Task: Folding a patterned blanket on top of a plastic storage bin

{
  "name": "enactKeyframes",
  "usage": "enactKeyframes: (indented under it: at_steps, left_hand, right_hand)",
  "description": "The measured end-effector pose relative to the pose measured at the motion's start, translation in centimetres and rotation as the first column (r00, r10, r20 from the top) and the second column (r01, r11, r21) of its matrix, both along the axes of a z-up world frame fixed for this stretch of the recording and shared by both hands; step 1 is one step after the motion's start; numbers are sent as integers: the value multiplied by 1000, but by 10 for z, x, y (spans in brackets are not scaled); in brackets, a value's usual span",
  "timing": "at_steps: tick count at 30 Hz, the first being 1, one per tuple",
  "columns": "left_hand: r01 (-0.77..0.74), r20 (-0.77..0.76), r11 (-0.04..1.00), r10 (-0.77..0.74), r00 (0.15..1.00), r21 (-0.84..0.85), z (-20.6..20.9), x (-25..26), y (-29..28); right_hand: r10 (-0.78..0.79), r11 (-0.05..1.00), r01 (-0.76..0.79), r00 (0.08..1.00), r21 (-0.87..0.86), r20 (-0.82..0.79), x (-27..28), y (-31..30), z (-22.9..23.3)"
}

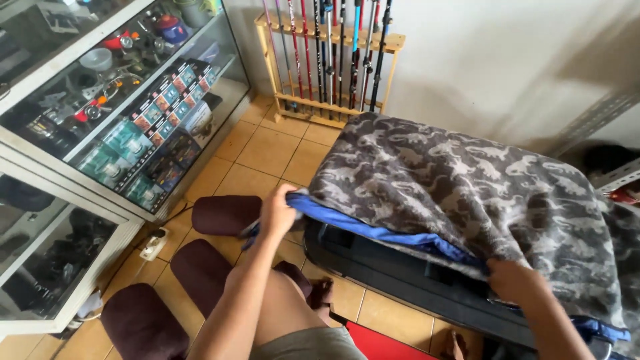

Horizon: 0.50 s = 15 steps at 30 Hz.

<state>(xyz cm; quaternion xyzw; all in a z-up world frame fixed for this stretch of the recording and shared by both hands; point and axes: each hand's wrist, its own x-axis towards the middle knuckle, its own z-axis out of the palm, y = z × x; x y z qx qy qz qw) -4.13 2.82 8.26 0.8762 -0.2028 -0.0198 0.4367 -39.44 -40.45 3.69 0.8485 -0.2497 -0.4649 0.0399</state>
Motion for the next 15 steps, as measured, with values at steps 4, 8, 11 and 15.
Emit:
enactKeyframes:
  at_steps: [4, 8, 11, 15]
  left_hand:
    - [195, 161, 979, -182, 970, -64, 16, -38, -39]
    - [244, 146, 969, -238, 960, -26, 0, -67, -73]
    - [222, 229, 974, -205, 952, -51, -4, -74, -75]
    - [107, 413, 994, -110, 904, 31, -16, -61, -58]
  right_hand:
    - [18, 999, -31, 909, 24, 417, 61, 100, 42]
    - [-243, 882, -303, 366, 362, 898, 132, 195, 87]
    - [-385, 827, -261, 382, 497, 840, 177, 197, 34]
    - [-349, 893, -213, 227, 396, 909, 203, 187, 10]
